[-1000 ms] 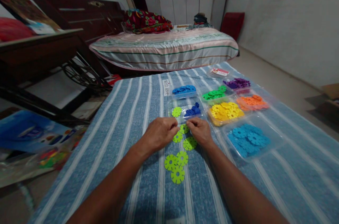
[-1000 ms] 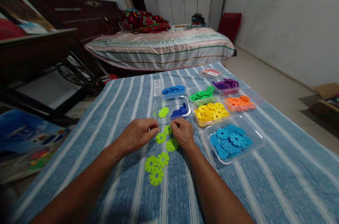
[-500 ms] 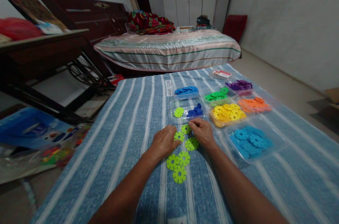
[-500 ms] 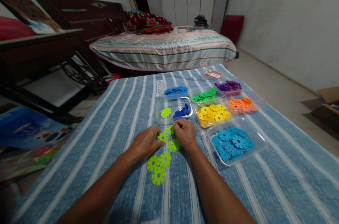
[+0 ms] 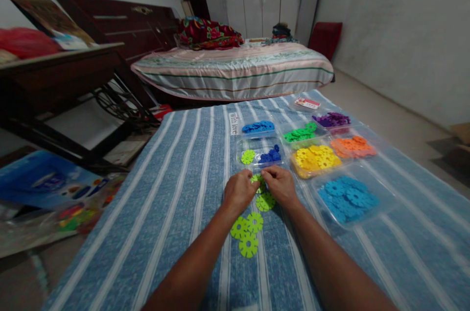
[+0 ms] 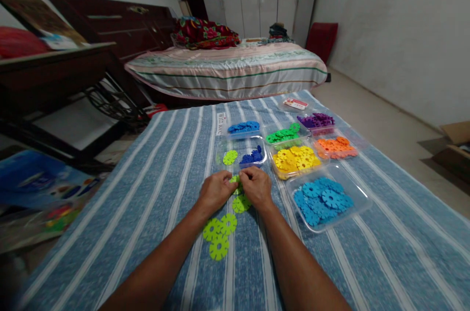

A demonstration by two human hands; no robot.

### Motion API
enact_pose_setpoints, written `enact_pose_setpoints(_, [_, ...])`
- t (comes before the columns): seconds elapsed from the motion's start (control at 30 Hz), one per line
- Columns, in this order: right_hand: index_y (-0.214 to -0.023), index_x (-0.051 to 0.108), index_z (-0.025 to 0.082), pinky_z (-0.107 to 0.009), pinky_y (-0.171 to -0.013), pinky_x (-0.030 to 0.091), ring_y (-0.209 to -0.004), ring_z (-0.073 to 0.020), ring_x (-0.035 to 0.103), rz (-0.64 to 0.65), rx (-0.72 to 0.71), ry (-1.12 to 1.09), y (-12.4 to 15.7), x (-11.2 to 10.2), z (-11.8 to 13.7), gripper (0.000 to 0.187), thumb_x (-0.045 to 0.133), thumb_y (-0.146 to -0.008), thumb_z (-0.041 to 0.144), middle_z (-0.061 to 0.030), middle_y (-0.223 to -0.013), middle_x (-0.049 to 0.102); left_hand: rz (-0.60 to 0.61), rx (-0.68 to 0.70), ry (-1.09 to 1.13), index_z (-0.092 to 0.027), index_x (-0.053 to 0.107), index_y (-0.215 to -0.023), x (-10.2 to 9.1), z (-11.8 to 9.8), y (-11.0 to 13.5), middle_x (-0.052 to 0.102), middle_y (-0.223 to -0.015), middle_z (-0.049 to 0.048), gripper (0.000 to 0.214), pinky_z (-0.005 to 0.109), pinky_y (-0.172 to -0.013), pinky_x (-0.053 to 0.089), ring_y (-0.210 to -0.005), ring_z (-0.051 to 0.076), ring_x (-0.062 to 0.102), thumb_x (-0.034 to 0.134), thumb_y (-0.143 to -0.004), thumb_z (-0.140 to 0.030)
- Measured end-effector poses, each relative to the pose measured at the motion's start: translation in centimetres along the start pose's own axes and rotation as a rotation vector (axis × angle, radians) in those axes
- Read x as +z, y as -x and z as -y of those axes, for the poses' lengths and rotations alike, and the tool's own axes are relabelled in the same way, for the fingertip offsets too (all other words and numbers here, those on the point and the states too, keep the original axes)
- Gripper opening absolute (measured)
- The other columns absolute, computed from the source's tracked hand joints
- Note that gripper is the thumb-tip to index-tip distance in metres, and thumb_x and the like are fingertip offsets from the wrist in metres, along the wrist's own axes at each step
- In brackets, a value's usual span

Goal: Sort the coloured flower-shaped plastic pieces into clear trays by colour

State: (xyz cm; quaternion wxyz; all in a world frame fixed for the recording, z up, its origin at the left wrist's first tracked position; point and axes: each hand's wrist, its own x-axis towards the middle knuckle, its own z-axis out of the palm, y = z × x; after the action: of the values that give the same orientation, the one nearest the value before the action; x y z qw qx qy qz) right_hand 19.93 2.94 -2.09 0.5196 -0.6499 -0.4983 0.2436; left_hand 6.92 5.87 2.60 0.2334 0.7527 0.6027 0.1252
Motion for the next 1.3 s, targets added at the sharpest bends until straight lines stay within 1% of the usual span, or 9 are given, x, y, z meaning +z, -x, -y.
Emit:
enact_pose_setpoints(0.07, [-0.072, 0.074, 0.020, -0.028, -0.068, 0.044, -0.070, -0.0170, 0.063, 0.001, -0.003, 0.005, 0.0, 0.0, 0.0, 0.027, 0.054, -0.079, 0.036, -0.0017, -0.072, 0.070, 0.009, 0.007, -0.134, -0.019, 0.069, -0.098, 0.0, -0.6, 0.3, 0.072, -0.090, 0.0070, 0.025, 0.030, -0.074, 0.046, -0.088, 0.023, 0.067, 0.062, -0.079, -0.034])
enact_pose_setpoints(0.17, [-0.070, 0.074, 0.021, -0.028, -0.068, 0.044, -0.070, -0.0169, 0.062, -0.010, -0.007, 0.009, 0.0, 0.0, 0.1, 0.026, 0.054, -0.079, 0.035, -0.0016, -0.071, 0.070, 0.029, 0.013, -0.215, -0.020, 0.068, -0.095, -0.2, -1.2, 0.6, 0.071, -0.094, 0.0075, 0.022, 0.029, -0.074, 0.045, -0.092, 0.023, 0.067, 0.061, -0.081, -0.036])
enact_pose_setpoints(0.5, [-0.071, 0.074, 0.020, -0.028, -0.066, 0.044, -0.068, -0.0168, 0.062, -0.018, 0.001, 0.001, 0.1, 0.2, 0.0, 0.026, 0.054, -0.079, 0.035, -0.0020, -0.072, 0.071, 0.023, -0.035, -0.070, -0.020, 0.062, -0.080, -0.3, 0.1, 1.0, 0.065, -0.072, -0.0014, 0.014, 0.025, -0.060, 0.035, -0.068, 0.015, 0.060, 0.067, -0.077, -0.032])
enact_pose_setpoints(0.67, [-0.073, 0.075, 0.020, -0.028, -0.066, 0.044, -0.068, -0.0165, 0.062, -0.005, -0.020, 0.002, 0.1, 0.2, 0.0, 0.027, 0.054, -0.080, 0.035, -0.0021, -0.072, 0.071, -0.112, 0.078, -0.084, -0.019, 0.067, -0.082, -2.7, 0.4, 1.1, 0.069, -0.077, 0.0011, 0.014, 0.026, -0.068, 0.042, -0.074, 0.016, 0.063, 0.057, -0.086, -0.029])
enact_pose_setpoints(0.8, [-0.074, 0.075, 0.020, -0.029, -0.068, 0.045, -0.070, -0.0170, 0.063, -0.007, -0.016, 0.021, 0.1, 0.2, 0.0, 0.025, 0.055, -0.080, 0.034, -0.0023, -0.075, 0.072, -0.186, 0.207, -0.267, -0.019, 0.071, -0.094, -5.4, -1.4, -1.4, 0.072, -0.095, 0.0055, 0.021, 0.028, -0.080, 0.047, -0.089, 0.018, 0.066, 0.052, -0.087, -0.023])
enact_pose_setpoints(0.9, [-0.073, 0.075, 0.020, -0.029, -0.069, 0.046, -0.070, -0.0175, 0.063, -0.008, -0.014, 0.012, 0.1, 0.3, 0.0, 0.024, 0.055, -0.081, 0.032, -0.0029, -0.075, 0.072, -0.081, 0.304, -0.462, -0.021, 0.073, -0.101, -6.4, -3.2, -4.7, 0.072, -0.107, 0.0069, 0.026, 0.030, -0.086, 0.050, -0.101, 0.022, 0.066, 0.052, -0.086, -0.021])
enact_pose_setpoints(1.03, [-0.073, 0.076, 0.021, -0.030, -0.069, 0.046, -0.071, -0.0181, 0.064, -0.009, -0.010, 0.003, 0.1, 0.3, -0.1, 0.024, 0.056, -0.081, 0.031, -0.0029, -0.076, 0.072, 0.125, 0.351, -0.664, -0.024, 0.074, -0.106, -6.2, -5.0, -8.4, 0.073, -0.112, 0.0071, 0.033, 0.032, -0.090, 0.051, -0.110, 0.025, 0.065, 0.055, -0.081, -0.015])
enact_pose_setpoints(1.17, [-0.074, 0.076, 0.021, -0.029, -0.069, 0.045, -0.070, -0.0176, 0.063, -0.010, -0.017, 0.017, 0.1, 0.2, 0.1, 0.024, 0.055, -0.081, 0.031, -0.0025, -0.075, 0.071, 0.228, 0.357, -0.763, -0.023, 0.074, -0.106, -5.4, -6.1, -9.8, 0.073, -0.114, 0.0096, 0.033, 0.034, -0.092, 0.051, -0.113, 0.026, 0.064, 0.057, -0.080, -0.014])
enact_pose_setpoints(1.3, [-0.073, 0.075, 0.021, -0.029, -0.069, 0.045, -0.070, -0.0171, 0.062, -0.011, -0.010, 0.017, 0.1, 0.2, 0.4, 0.025, 0.055, -0.081, 0.031, -0.0020, -0.074, 0.071, 0.258, 0.344, -0.792, -0.021, 0.075, -0.101, -4.6, -6.5, -9.9, 0.074, -0.111, 0.0107, 0.031, 0.034, -0.092, 0.052, -0.110, 0.026, 0.066, 0.057, -0.077, -0.012])
